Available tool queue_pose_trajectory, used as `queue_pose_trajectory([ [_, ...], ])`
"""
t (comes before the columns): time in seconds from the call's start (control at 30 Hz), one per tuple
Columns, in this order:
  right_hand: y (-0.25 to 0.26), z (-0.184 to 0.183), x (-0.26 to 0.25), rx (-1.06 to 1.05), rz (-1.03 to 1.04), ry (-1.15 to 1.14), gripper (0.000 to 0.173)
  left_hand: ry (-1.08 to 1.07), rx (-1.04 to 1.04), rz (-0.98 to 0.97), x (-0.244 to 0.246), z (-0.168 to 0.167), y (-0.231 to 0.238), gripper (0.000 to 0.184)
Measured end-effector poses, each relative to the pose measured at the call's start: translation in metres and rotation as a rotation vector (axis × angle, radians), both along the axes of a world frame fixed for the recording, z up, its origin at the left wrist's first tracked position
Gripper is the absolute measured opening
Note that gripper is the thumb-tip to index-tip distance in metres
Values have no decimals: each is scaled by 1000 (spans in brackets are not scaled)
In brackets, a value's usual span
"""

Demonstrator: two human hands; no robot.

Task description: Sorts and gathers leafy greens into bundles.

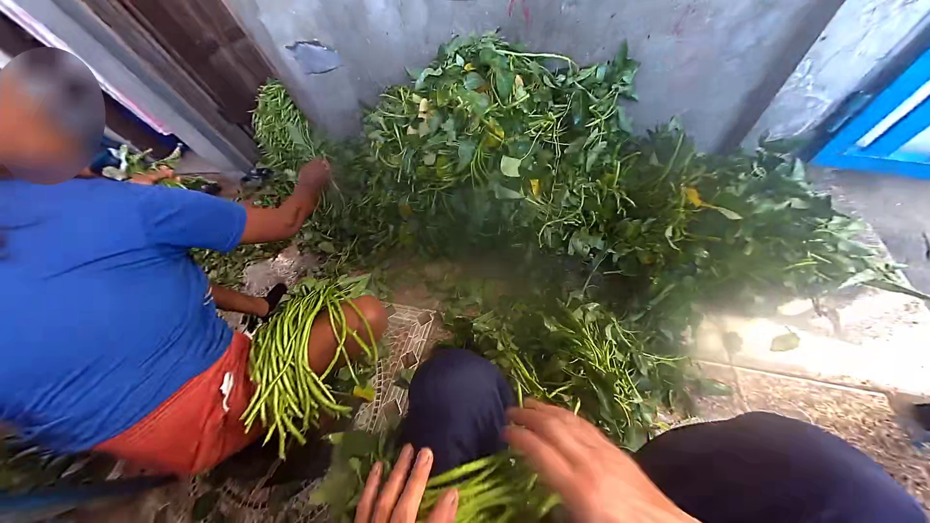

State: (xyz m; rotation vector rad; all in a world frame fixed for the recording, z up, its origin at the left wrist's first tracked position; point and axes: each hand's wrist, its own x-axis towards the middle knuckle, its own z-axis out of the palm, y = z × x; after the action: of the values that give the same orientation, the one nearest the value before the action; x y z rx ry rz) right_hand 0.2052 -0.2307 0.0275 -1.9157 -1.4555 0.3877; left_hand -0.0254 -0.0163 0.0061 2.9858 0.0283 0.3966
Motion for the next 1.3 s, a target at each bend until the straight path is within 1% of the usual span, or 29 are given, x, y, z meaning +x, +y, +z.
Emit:
queue_pose_trajectory([
  [0.07,38,-20,-10,-103,138,-168,84,-3,13,-2,7,-1,5,64],
  [0.1,49,-24,-10,-116,160,-258,85,-4,19,2,10,-2,7,65],
  [0.17,60,-31,-5,-83,159,-406,71,-12,32,26,13,-8,9,69],
  [0.2,63,-34,-3,-92,178,-395,64,-26,43,42,14,-12,9,70],
  [0.23,65,-38,-1,-123,203,-348,61,-42,59,54,16,-15,11,70],
  [0.27,65,-42,2,-179,236,-289,63,-51,78,60,18,-19,12,70],
  [0.33,64,-41,7,-330,302,-144,83,-64,119,58,22,-23,16,70],
  [0.4,66,-28,19,-474,356,57,97,-71,128,52,24,-23,20,70],
  [0.47,65,-11,34,-560,419,302,96,-70,118,35,25,-25,23,70],
  [0.5,64,-7,41,-566,454,403,95,-73,111,26,25,-25,24,71],
  [0.53,64,-6,48,-548,485,485,92,-76,107,17,25,-26,25,71],
  [0.6,62,-16,61,-448,537,600,83,-80,107,19,26,-29,26,71],
  [0.67,60,-25,65,-383,532,643,77,-85,110,30,27,-30,25,70],
  [0.73,61,-27,59,-368,460,606,68,-86,104,44,28,-31,23,70],
  [0.77,63,-29,54,-359,409,546,65,-87,102,50,29,-32,23,69],
  [0.9,73,-36,29,-377,278,236,68,-75,109,44,32,-32,25,70],
  [1.0,77,-51,14,-316,182,73,61,-75,132,50,35,-31,26,68],
  [1.07,75,-66,13,-222,169,1,54,-80,179,69,37,-29,23,66],
  [1.13,72,-70,16,-188,195,-18,49,-60,219,95,38,-23,18,66],
  [1.23,61,-60,19,-162,236,-59,42,-16,236,93,36,-8,8,66],
  [1.3,56,-56,19,-132,238,-114,39,2,256,83,34,-4,5,65],
])
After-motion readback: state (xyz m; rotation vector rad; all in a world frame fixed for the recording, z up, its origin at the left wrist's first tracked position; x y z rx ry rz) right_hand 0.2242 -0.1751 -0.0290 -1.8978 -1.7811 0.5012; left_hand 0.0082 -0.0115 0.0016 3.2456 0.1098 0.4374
